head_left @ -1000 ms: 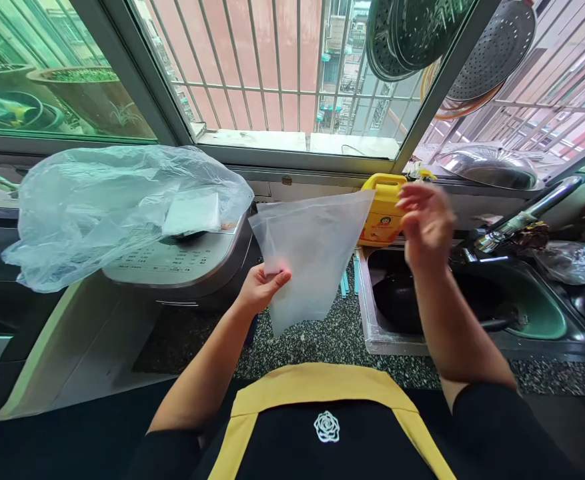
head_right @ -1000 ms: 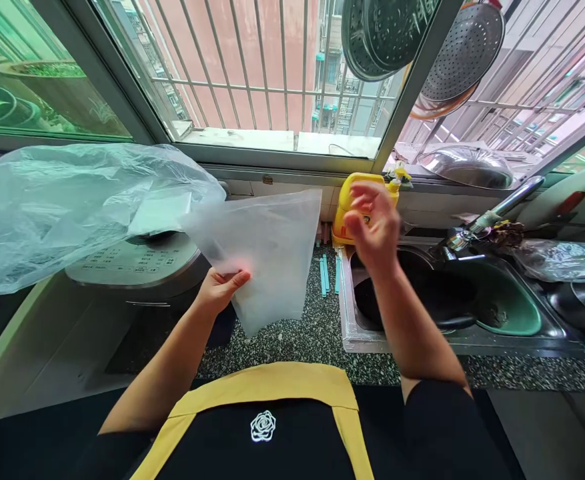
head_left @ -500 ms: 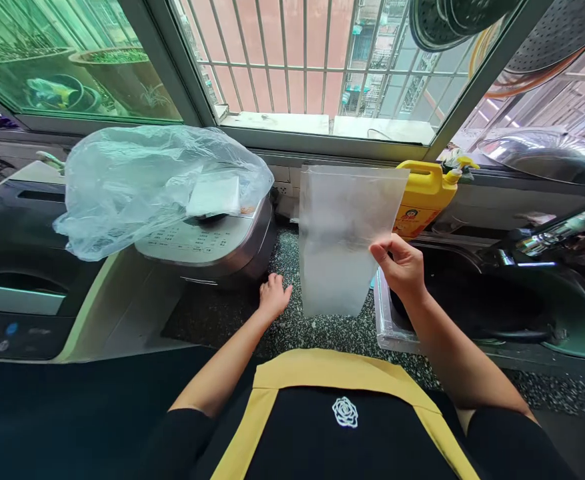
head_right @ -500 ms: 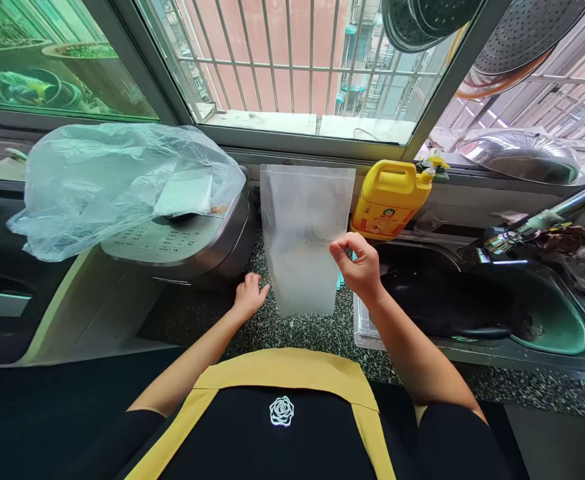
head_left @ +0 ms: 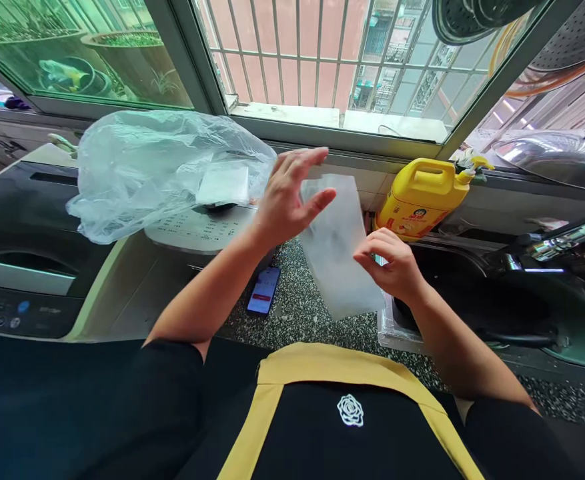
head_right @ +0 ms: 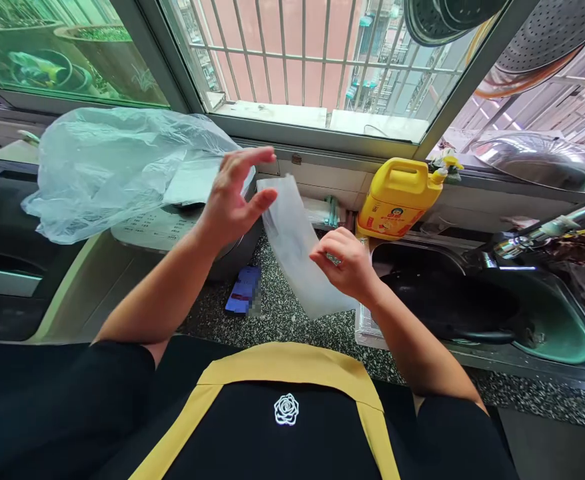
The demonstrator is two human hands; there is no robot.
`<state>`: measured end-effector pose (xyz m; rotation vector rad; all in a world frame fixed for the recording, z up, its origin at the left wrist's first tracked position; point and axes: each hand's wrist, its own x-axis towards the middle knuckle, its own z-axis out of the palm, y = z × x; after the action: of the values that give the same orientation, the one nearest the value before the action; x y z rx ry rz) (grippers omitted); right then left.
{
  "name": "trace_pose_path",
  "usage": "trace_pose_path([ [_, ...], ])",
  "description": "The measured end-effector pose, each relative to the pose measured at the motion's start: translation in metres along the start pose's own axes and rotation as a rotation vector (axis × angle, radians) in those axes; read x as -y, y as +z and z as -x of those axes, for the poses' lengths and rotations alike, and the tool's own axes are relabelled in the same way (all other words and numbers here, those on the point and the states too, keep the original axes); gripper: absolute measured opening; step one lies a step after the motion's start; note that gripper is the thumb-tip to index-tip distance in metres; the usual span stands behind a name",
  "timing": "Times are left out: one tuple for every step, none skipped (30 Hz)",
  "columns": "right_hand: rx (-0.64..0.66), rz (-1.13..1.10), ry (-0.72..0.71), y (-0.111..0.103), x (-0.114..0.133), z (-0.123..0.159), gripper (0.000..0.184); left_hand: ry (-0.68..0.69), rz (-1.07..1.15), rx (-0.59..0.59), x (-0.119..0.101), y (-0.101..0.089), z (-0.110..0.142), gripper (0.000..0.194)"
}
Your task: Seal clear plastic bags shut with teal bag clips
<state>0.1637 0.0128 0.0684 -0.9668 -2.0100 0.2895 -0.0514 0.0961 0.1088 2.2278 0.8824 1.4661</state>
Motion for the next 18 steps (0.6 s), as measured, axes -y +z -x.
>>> trace_pose_path([
  [0.012,0.006,-0.010,0.002,0.002,-0.001,0.019,-0.025,0.060,0.082,-0.003,0.002,-0.012,0.034],
  [0.020,0.013,-0.012,0.003,0.003,0.000,0.019,-0.056,0.118,0.165,-0.005,0.006,-0.020,0.033],
  [0.025,0.016,-0.009,0.005,0.004,0.001,0.020,-0.087,0.170,0.246,-0.006,0.010,-0.025,0.031],
  [0.027,0.015,-0.002,0.005,0.003,0.004,0.021,-0.112,0.212,0.317,-0.007,0.014,-0.027,0.029],
  [0.027,0.009,0.009,0.006,0.002,0.007,0.021,-0.129,0.243,0.368,-0.006,0.018,-0.027,0.028],
  [0.025,0.001,0.025,0.007,-0.002,0.013,0.019,-0.136,0.263,0.397,-0.006,0.020,-0.026,0.027],
  [0.021,-0.007,0.046,0.008,-0.006,0.020,0.018,-0.134,0.276,0.401,-0.006,0.021,-0.025,0.027],
  [0.019,-0.011,0.074,0.010,-0.012,0.030,0.019,-0.125,0.286,0.385,-0.006,0.020,-0.024,0.026],
  [0.021,-0.006,0.110,0.013,-0.019,0.041,0.024,-0.116,0.292,0.355,-0.007,0.018,-0.024,0.026],
  [0.028,0.015,0.146,0.016,-0.026,0.055,0.029,-0.106,0.295,0.318,-0.007,0.015,-0.025,0.026],
  [0.051,0.040,0.189,0.021,-0.034,0.070,0.032,-0.097,0.292,0.280,-0.008,0.011,-0.026,0.026],
  [0.083,0.076,0.244,0.026,-0.041,0.086,0.034,-0.089,0.284,0.247,-0.009,0.007,-0.028,0.026],
  [0.107,0.112,0.293,0.031,-0.047,0.102,0.035,-0.080,0.272,0.217,-0.010,0.002,-0.029,0.027],
  [0.122,0.137,0.335,0.037,-0.052,0.117,0.035,-0.069,0.257,0.195,-0.010,-0.001,-0.031,0.027],
  [0.140,0.143,0.358,0.043,-0.055,0.131,0.036,-0.056,0.241,0.179,-0.011,-0.004,-0.033,0.028],
  [0.130,0.152,0.379,0.049,-0.056,0.144,0.039,-0.041,0.224,0.169,-0.011,-0.007,-0.034,0.028],
  [0.116,0.163,0.391,0.055,-0.057,0.154,0.040,-0.027,0.207,0.158,-0.011,-0.008,-0.035,0.028],
  [0.099,0.173,0.395,0.059,-0.056,0.162,0.040,-0.013,0.190,0.146,-0.011,-0.009,-0.036,0.028],
])
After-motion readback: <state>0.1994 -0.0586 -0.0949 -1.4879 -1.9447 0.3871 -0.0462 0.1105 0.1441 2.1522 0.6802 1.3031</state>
